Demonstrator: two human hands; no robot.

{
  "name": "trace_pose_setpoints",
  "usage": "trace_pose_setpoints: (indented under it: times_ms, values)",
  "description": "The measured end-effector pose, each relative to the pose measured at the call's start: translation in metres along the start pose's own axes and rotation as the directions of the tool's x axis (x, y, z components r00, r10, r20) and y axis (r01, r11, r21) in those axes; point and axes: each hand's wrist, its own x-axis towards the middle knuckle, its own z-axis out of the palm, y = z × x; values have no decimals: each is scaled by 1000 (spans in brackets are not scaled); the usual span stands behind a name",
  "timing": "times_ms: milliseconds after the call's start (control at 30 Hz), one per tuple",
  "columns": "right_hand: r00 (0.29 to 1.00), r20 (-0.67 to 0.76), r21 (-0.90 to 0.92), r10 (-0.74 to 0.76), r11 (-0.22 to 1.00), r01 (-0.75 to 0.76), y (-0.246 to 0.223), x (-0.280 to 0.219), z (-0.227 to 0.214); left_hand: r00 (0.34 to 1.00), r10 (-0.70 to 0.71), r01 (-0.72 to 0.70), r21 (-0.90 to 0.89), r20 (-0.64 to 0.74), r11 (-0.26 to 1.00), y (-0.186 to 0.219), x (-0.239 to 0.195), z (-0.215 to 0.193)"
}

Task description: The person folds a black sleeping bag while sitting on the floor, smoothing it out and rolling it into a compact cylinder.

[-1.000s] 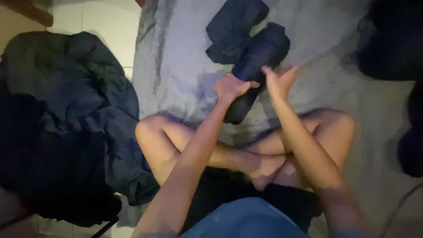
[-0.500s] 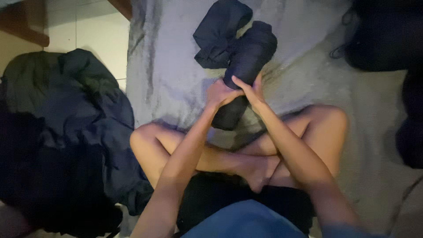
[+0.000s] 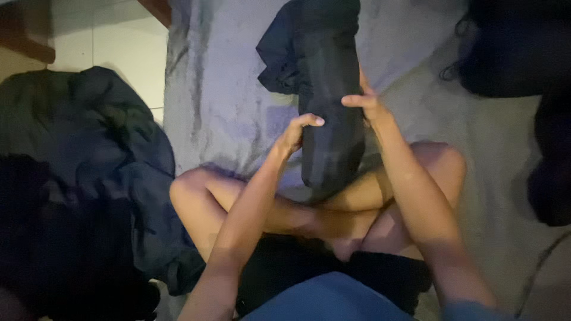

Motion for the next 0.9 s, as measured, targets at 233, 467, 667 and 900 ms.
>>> trace_pose_setpoints:
  times_ms: [233, 467, 667, 900]
  values:
    - [805, -200, 450, 559, 782, -431, 14, -21, -5, 993, -62, 67, -43, 104, 997, -96, 107, -85]
    - [840, -340, -54, 424, 883, -467, -6, -27, 9, 981, 168, -168, -9, 92, 986, -98, 106, -105]
    - [997, 62, -486, 47, 874, -11, -120, 23, 87, 870, 484, -390, 472, -92, 791, -58, 68, -62]
    - [958, -281, -960, 48, -29, -280, -74, 32, 47, 496, 863, -233, 972, 95, 26, 25, 43, -64]
